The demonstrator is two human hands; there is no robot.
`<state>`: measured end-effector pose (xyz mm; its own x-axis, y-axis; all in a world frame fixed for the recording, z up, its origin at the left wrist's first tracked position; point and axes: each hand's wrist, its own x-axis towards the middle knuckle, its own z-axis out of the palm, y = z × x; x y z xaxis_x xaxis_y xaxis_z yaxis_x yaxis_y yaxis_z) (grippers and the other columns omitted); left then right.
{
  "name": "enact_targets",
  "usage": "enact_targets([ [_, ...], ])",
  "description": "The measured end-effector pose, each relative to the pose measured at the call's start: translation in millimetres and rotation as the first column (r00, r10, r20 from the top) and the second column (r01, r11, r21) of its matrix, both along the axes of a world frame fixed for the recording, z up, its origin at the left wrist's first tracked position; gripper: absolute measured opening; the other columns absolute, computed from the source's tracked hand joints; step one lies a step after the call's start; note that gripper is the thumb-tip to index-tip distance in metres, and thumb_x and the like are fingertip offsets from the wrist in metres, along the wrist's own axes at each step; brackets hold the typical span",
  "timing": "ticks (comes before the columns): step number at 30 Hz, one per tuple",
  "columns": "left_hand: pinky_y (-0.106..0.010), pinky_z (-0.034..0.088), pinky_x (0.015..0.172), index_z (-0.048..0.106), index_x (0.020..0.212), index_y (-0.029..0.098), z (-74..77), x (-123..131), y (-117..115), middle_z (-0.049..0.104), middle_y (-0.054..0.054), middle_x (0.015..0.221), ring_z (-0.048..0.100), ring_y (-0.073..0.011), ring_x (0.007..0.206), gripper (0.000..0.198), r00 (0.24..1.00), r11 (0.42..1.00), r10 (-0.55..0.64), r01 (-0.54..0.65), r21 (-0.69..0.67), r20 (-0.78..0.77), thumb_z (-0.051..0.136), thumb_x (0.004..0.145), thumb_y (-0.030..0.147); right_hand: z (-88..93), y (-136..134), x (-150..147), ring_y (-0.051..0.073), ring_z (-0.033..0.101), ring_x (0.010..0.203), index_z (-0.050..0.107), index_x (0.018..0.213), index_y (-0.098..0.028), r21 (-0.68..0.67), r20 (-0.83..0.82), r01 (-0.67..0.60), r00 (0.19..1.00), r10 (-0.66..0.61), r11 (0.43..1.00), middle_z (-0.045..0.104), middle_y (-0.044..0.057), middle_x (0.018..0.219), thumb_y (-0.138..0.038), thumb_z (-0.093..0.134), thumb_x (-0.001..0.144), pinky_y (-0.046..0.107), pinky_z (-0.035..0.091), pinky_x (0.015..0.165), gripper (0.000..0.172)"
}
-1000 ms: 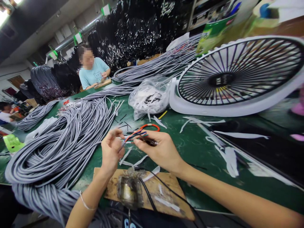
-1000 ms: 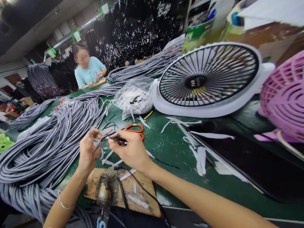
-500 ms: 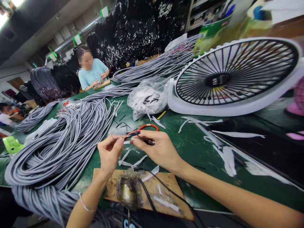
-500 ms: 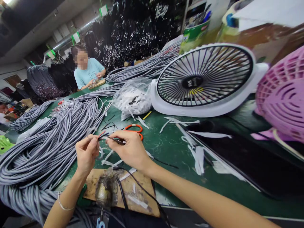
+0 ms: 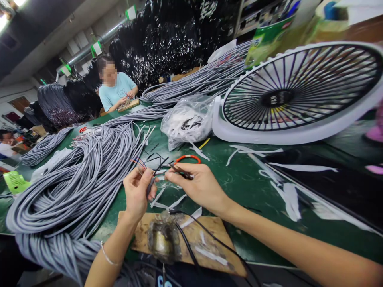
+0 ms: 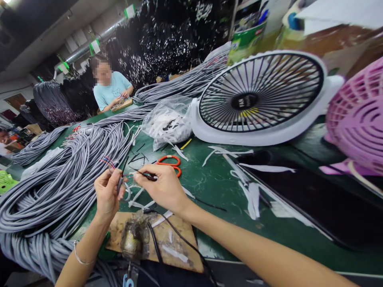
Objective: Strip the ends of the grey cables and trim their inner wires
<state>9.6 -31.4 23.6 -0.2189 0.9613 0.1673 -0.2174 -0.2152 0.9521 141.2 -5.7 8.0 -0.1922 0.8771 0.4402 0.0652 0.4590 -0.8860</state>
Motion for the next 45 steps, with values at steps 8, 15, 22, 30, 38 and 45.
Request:
enact_targets([
  [8,-0.009,0.025,0.037,0.045,0.084,0.021,12.7,-14,7,0.060,0.004,0.063,0.036,0.0011,0.036,0.036,0.954,0.956,-0.283,0.290,-0.055,0.102,0.074,0.063,0.026,-6.4,29,21,0.018,0.057,0.071,0.064,0.084,-0.015,-0.114,0.697,-0.151,0.692,0.187,0.982,0.063,0.006,0.077,-0.037,0.057,0.074,0.026,0.041,0.063,0.025],
  [15,-0.010,0.015,0.034,0.043,0.085,0.023,5.3,-9,8,0.048,0.010,0.051,0.024,0.0024,0.031,0.038,0.938,0.935,-0.340,0.344,-0.082,0.065,0.073,0.065,0.033,-26.6,56,28,0.024,0.055,0.098,0.061,0.103,-0.009,0.044,0.895,0.073,0.440,-0.071,0.996,0.061,0.016,0.102,-0.012,0.043,0.081,0.030,0.040,0.080,0.029],
  [22,-0.013,0.024,0.034,0.054,0.079,0.015,-0.5,-12,11,0.051,0.006,0.052,0.035,-0.0005,0.033,0.032,0.978,0.979,-0.200,0.196,-0.060,-0.059,0.070,0.066,0.040,-29.2,65,29,0.026,0.061,0.075,0.065,0.077,-0.012,0.018,0.905,0.158,0.416,-0.083,0.987,0.065,0.014,0.079,-0.018,0.055,0.068,0.028,0.039,0.058,0.015],
  [30,-0.017,0.020,0.039,0.061,0.066,0.010,2.6,-15,4,0.042,0.005,0.051,0.029,-0.0018,0.040,0.041,0.984,0.995,-0.103,0.101,-0.022,-0.146,0.069,0.062,0.050,-4.4,53,30,0.013,0.052,0.060,0.055,0.075,-0.016,0.213,0.652,0.140,0.717,-0.247,0.967,0.059,0.003,0.069,-0.035,0.048,0.078,0.022,0.040,0.057,0.020],
  [38,-0.021,0.021,0.044,0.063,0.065,0.012,-2.7,-17,-2,0.051,0.000,0.055,0.031,-0.0073,0.046,0.035,0.901,0.998,-0.038,0.054,0.024,-0.433,0.058,0.074,0.046,-0.7,35,25,0.010,0.041,0.050,0.045,0.060,-0.020,0.491,0.318,-0.060,0.941,-0.114,0.869,0.046,-0.002,0.056,-0.030,0.055,0.072,0.021,0.035,0.047,0.018],
  [45,-0.021,0.019,0.043,0.057,0.054,0.013,3.3,-13,-5,0.036,0.004,0.046,0.026,-0.0065,0.044,0.044,0.847,0.991,-0.112,0.131,0.000,-0.520,0.053,0.076,0.051,-7.9,36,26,0.013,0.050,0.058,0.051,0.067,-0.019,0.567,0.428,-0.159,0.895,-0.124,0.808,0.056,0.003,0.065,-0.027,0.050,0.078,0.023,0.041,0.054,0.014],
])
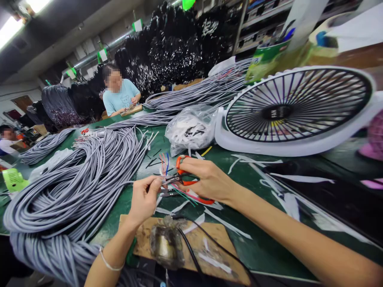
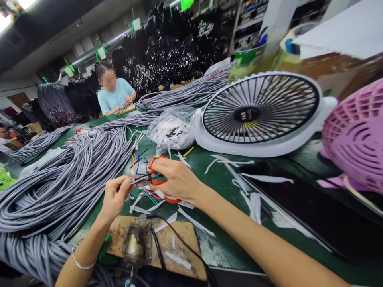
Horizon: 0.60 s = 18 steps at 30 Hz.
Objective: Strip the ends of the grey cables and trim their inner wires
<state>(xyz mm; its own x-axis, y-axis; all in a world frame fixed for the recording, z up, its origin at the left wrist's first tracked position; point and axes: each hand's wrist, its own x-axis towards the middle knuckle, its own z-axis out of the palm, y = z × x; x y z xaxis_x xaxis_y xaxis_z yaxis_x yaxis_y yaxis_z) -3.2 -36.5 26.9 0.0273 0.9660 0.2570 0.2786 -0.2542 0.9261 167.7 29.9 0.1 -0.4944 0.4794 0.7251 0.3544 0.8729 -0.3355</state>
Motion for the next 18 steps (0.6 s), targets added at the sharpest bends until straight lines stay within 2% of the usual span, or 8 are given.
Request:
enact_targets([
  [4,-0.020,0.010,0.037,0.053,0.054,0.013,0.7,1,2,0.024,0.008,0.042,0.015,-0.0027,0.037,0.052,0.984,0.980,-0.062,0.092,-0.176,0.169,0.059,0.063,0.064,-4.0,-1,-1,0.014,0.053,0.062,0.052,0.069,-0.018,0.001,0.056,0.003,0.998,-0.003,1.000,0.058,0.004,0.066,-0.026,0.050,0.078,0.024,0.042,0.056,0.013],
  [10,-0.016,0.005,0.034,0.050,0.058,0.013,3.0,1,2,0.023,0.011,0.041,0.010,0.0016,0.034,0.049,0.897,0.911,-0.076,0.240,-0.337,0.435,0.071,0.054,0.056,-10.1,-4,-5,0.016,0.056,0.064,0.055,0.071,-0.017,-0.022,0.081,-0.015,0.997,0.016,1.000,0.060,0.007,0.069,-0.025,0.049,0.079,0.025,0.045,0.059,0.013],
  [15,-0.015,0.001,0.032,0.049,0.056,0.013,3.2,-3,6,0.021,0.013,0.039,0.008,0.0023,0.032,0.047,0.864,0.850,-0.081,0.320,-0.419,0.496,0.075,0.050,0.052,-10.8,-5,-6,0.016,0.057,0.066,0.055,0.069,-0.018,0.012,0.155,0.084,0.984,-0.085,0.996,0.063,0.007,0.072,-0.028,0.048,0.079,0.025,0.043,0.058,0.015],
  [18,-0.015,0.001,0.031,0.050,0.055,0.013,1.8,-5,10,0.021,0.013,0.038,0.008,0.0024,0.031,0.048,0.868,0.826,-0.087,0.338,-0.451,0.489,0.075,0.049,0.052,-10.1,-7,-6,0.016,0.056,0.060,0.055,0.066,-0.018,0.057,0.195,0.140,0.970,-0.149,0.988,0.062,0.007,0.065,-0.029,0.045,0.080,0.025,0.039,0.054,0.020],
])
